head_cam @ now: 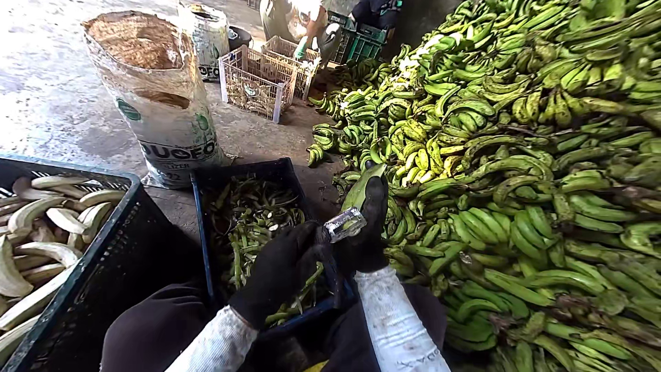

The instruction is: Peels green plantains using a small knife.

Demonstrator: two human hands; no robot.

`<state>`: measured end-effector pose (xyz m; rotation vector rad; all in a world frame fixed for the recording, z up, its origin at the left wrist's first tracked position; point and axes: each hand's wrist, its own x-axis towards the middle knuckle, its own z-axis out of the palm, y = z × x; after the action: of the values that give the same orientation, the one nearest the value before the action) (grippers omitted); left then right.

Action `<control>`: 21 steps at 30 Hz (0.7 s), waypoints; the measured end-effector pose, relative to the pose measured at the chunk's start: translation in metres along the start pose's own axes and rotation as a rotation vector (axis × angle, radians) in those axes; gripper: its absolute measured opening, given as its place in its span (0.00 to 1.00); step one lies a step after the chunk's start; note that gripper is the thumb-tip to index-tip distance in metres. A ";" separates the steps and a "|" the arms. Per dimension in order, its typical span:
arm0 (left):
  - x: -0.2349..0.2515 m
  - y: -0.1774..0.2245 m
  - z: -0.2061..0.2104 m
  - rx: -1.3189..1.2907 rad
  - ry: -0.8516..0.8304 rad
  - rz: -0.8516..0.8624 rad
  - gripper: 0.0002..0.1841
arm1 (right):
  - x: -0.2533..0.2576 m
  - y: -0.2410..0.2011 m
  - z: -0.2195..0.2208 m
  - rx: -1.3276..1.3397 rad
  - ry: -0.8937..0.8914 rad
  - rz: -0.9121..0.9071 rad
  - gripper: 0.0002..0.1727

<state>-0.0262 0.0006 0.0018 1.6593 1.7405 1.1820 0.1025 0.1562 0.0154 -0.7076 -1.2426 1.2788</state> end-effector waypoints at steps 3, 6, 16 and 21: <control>0.012 -0.013 -0.009 0.207 0.110 -0.003 0.29 | -0.015 0.018 -0.008 0.115 -0.320 0.103 0.22; 0.027 -0.030 -0.026 0.341 0.264 -0.162 0.26 | -0.036 0.026 -0.007 0.268 -0.680 0.438 0.16; 0.005 0.003 0.004 0.017 0.250 -0.035 0.31 | 0.005 0.002 0.028 0.112 0.133 -0.004 0.33; 0.013 0.004 0.004 0.197 0.350 0.018 0.33 | 0.012 -0.014 0.039 0.088 0.116 0.007 0.34</control>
<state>-0.0229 0.0141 0.0057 1.6549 2.1180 1.4167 0.0687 0.1555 0.0420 -0.7129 -1.0842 1.2724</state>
